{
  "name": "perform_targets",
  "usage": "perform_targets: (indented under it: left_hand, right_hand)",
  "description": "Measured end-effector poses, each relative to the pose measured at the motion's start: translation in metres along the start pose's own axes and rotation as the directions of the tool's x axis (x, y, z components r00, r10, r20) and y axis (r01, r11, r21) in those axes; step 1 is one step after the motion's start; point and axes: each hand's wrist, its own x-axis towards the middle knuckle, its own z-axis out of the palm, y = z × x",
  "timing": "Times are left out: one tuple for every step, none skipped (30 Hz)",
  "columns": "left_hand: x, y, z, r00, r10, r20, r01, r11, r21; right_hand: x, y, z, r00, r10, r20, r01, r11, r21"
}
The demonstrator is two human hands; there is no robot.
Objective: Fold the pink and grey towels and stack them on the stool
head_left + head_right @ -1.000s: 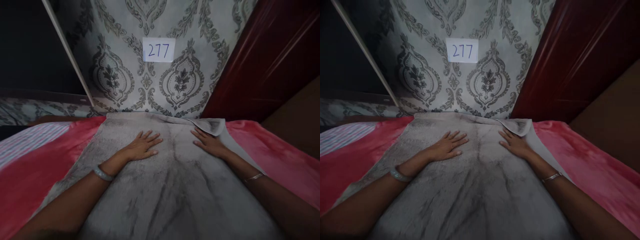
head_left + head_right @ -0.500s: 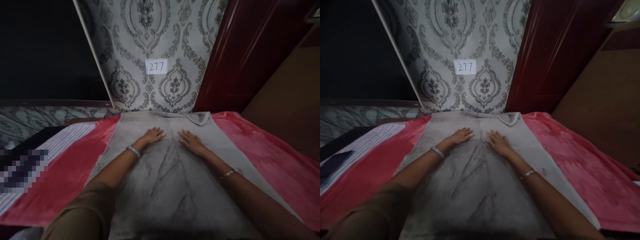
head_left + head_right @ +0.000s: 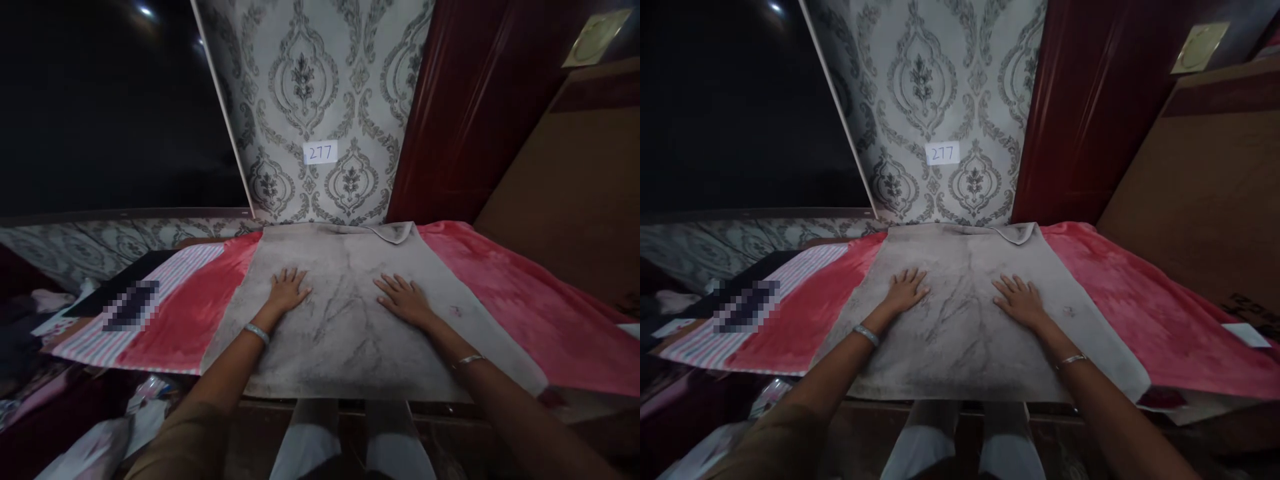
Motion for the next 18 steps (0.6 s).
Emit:
perform_targets:
  left_hand:
    - [-0.008,-0.001,0.000,1.000,-0.009,0.013,0.009,1.000,-0.005]
    - [-0.016,-0.001,0.000,0.999,-0.021,0.025,0.021,1.000,-0.009]
    - [-0.024,0.000,0.000,0.999,-0.038,0.034,0.038,0.999,-0.009]
    - [-0.031,0.002,0.001,0.998,-0.055,0.042,0.056,0.998,-0.008]
    - [-0.039,0.004,0.001,0.997,-0.069,0.047,0.069,0.998,-0.006]
    - [-0.047,0.007,0.002,0.996,-0.073,0.047,0.073,0.997,0.001]
    - [-0.055,0.009,0.003,0.997,-0.066,0.044,0.066,0.998,0.010]
    - [-0.064,0.011,0.004,0.998,-0.053,0.036,0.052,0.998,0.022]
    - [-0.072,0.013,0.005,0.999,-0.037,0.026,0.036,0.999,0.035]
    - [-0.080,0.015,0.007,1.000,-0.023,0.017,0.022,0.999,0.048]
    - [-0.088,0.017,0.009,1.000,-0.016,0.010,0.016,0.998,0.058]
    - [-0.096,0.020,0.010,1.000,-0.016,0.008,0.015,0.998,0.062]
    - [-0.104,0.024,0.012,1.000,-0.017,0.004,0.017,0.998,0.057]
    - [-0.111,0.029,0.013,1.000,-0.013,0.000,0.013,0.999,0.044]
    - [-0.119,0.034,0.015,1.000,0.004,-0.006,-0.004,1.000,0.027]
    - [-0.126,0.041,0.017,0.999,0.039,-0.012,-0.039,0.999,0.007]
    - [-0.132,0.048,0.019,0.995,0.094,-0.019,-0.094,0.995,-0.012]
    - [-0.138,0.055,0.021,0.986,0.165,-0.029,-0.166,0.986,-0.028]
  right_hand:
    - [-0.007,0.002,0.002,1.000,-0.001,-0.021,0.000,1.000,-0.009]
    - [-0.014,0.004,0.004,0.999,-0.002,-0.036,0.002,1.000,-0.015]
    - [-0.020,0.005,0.005,0.999,-0.003,-0.044,0.002,1.000,-0.019]
    - [-0.027,0.006,0.005,0.999,-0.002,-0.045,0.001,1.000,-0.022]
    - [-0.033,0.006,0.005,0.999,0.001,-0.042,-0.002,1.000,-0.022]
    - [-0.039,0.005,0.005,0.999,0.002,-0.038,-0.003,1.000,-0.022]
    - [-0.045,0.005,0.005,0.999,0.003,-0.034,-0.004,1.000,-0.021]
    - [-0.052,0.004,0.004,1.000,0.005,-0.031,-0.006,1.000,-0.018]
    - [-0.059,0.003,0.004,1.000,0.006,-0.028,-0.006,1.000,-0.013]
    - [-0.066,0.001,0.003,1.000,0.005,-0.025,-0.005,1.000,-0.008]
    - [-0.073,-0.001,0.002,1.000,0.000,-0.024,0.000,1.000,-0.001]
    - [-0.080,-0.002,0.001,1.000,-0.007,-0.019,0.007,1.000,0.007]
    - [-0.086,-0.005,0.001,1.000,-0.013,-0.012,0.014,1.000,0.018]
    - [-0.092,-0.007,0.000,1.000,-0.018,-0.005,0.019,0.999,0.029]
    - [-0.098,-0.010,-0.001,1.000,-0.020,0.000,0.020,0.999,0.041]
    - [-0.103,-0.013,-0.001,1.000,-0.020,0.002,0.019,0.998,0.053]
    - [-0.108,-0.017,-0.002,1.000,-0.018,-0.001,0.018,0.998,0.064]
    - [-0.113,-0.021,-0.001,1.000,-0.020,-0.014,0.021,0.997,0.074]
